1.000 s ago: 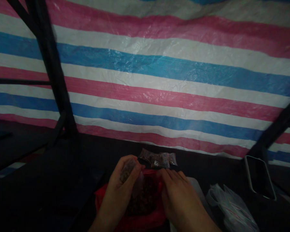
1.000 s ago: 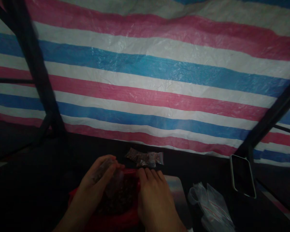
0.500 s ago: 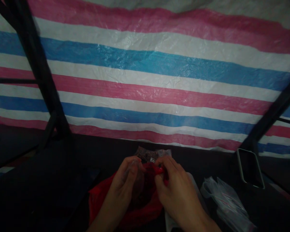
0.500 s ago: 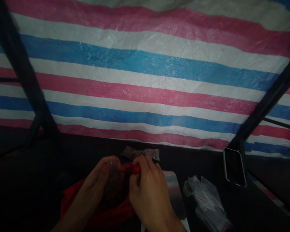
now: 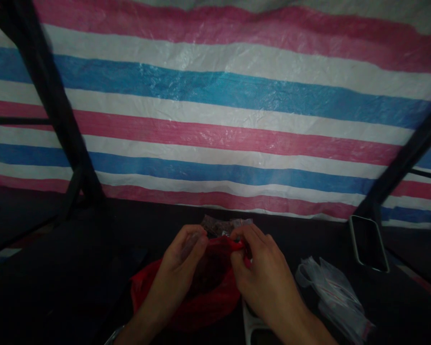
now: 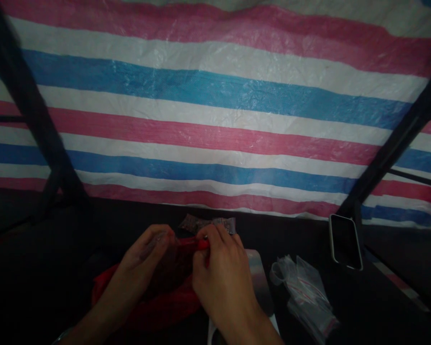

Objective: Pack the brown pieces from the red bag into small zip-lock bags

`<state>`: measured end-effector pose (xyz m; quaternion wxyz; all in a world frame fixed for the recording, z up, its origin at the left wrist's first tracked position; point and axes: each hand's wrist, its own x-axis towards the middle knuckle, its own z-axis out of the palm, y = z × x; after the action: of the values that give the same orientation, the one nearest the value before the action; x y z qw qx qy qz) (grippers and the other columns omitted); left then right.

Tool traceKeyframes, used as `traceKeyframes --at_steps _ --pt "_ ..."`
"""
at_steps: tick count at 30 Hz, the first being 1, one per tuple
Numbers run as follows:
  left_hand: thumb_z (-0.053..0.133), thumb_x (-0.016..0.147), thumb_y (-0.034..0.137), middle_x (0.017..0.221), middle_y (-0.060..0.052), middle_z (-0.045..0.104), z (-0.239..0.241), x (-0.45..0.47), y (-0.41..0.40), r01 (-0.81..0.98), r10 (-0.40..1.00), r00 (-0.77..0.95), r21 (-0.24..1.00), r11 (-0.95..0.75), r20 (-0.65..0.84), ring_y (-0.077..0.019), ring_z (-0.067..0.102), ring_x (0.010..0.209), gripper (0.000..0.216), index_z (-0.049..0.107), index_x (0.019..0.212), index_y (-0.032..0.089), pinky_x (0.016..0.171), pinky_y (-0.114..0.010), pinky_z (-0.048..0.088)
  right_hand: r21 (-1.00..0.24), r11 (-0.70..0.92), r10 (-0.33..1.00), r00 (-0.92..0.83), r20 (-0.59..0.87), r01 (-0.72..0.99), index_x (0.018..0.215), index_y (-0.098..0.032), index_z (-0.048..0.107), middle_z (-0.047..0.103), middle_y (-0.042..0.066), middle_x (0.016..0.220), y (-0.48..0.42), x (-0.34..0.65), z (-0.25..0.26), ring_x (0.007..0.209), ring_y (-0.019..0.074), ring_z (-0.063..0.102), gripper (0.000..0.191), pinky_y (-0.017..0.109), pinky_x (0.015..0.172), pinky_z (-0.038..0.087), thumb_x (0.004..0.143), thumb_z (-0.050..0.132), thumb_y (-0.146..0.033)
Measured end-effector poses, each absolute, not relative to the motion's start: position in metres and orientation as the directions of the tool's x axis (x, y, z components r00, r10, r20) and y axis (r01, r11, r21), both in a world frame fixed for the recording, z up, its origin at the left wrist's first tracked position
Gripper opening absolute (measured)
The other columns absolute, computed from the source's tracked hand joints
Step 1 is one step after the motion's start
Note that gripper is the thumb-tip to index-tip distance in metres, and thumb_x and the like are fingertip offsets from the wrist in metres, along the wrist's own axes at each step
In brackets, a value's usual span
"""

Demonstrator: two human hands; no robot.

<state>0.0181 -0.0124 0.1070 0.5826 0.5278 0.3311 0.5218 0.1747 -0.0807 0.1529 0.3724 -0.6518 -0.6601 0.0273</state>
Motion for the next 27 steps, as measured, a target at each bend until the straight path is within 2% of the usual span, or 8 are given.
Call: traceKeyframes --at_steps 3,7,13,17,24,27 --pt "0.083 0.076 0.065 0.070 0.004 0.064 0.114 0.017 -0.014 -0.252 0.963 0.213 0.962 -0.108 0.164 -0.0096 0.055 0.059 0.047 0.071 0.088 0.021 0.051 -0.017 0.044 -0.519 0.157 0.878 0.122 0.463 0.840 0.095 -0.022 0.067 0.073 0.003 0.098 -0.081 0.173 0.154 0.089 0.0245 0.064 0.027 0.040 0.084 0.040 0.082 0.051 -0.004" --pt "0.087 0.072 0.058 0.071 0.004 0.067 0.121 0.019 -0.016 -0.270 0.978 0.136 0.956 -0.116 0.157 -0.0097 0.059 0.060 0.043 0.070 0.086 0.022 0.053 -0.016 0.048 -0.512 0.202 0.848 0.112 0.518 0.835 0.107 -0.022 0.067 0.075 0.003 0.102 -0.083 0.170 0.156 0.089 0.0241 0.065 0.034 0.039 0.084 0.042 0.081 0.051 -0.006" --pt "0.087 0.068 0.055 0.052 0.004 0.063 0.119 0.029 -0.013 -0.267 0.992 0.074 0.960 -0.081 0.104 -0.0118 0.055 0.042 0.041 0.066 0.076 0.021 0.039 -0.020 0.042 -0.486 0.208 0.832 0.107 0.544 0.849 0.111 -0.023 0.066 0.075 0.004 0.099 -0.082 0.168 0.157 0.089 0.0245 0.066 0.037 0.039 0.083 0.045 0.082 0.050 -0.007" --pt "0.087 0.068 0.051 0.045 0.005 0.061 0.116 0.032 -0.011 -0.258 0.994 0.012 0.961 -0.100 0.106 -0.0106 0.053 0.039 0.039 0.062 0.067 0.021 0.038 -0.018 0.041 -0.485 0.207 0.833 0.107 0.543 0.850 0.109 -0.023 0.066 0.074 0.004 0.099 -0.080 0.167 0.158 0.090 0.0251 0.066 0.037 0.039 0.083 0.045 0.080 0.051 -0.007" --pt "0.082 0.072 0.047 0.049 0.005 0.066 0.118 0.034 -0.010 -0.260 0.984 -0.092 0.951 -0.169 0.150 -0.0134 0.060 0.042 0.031 0.065 0.074 0.021 0.040 -0.021 0.050 -0.466 0.220 0.814 0.102 0.572 0.857 0.109 -0.023 0.066 0.074 0.004 0.097 -0.082 0.168 0.158 0.090 0.0245 0.066 0.037 0.039 0.084 0.047 0.080 0.050 -0.008" --pt "0.081 0.075 0.044 0.049 0.004 0.067 0.119 0.036 -0.009 -0.255 0.975 -0.131 0.944 -0.208 0.180 -0.0135 0.060 0.040 0.028 0.064 0.075 0.021 0.037 -0.020 0.047 -0.462 0.224 0.810 0.099 0.578 0.858 0.110 -0.023 0.066 0.073 0.004 0.096 -0.082 0.168 0.158 0.090 0.0241 0.066 0.037 0.038 0.083 0.047 0.080 0.050 -0.008"
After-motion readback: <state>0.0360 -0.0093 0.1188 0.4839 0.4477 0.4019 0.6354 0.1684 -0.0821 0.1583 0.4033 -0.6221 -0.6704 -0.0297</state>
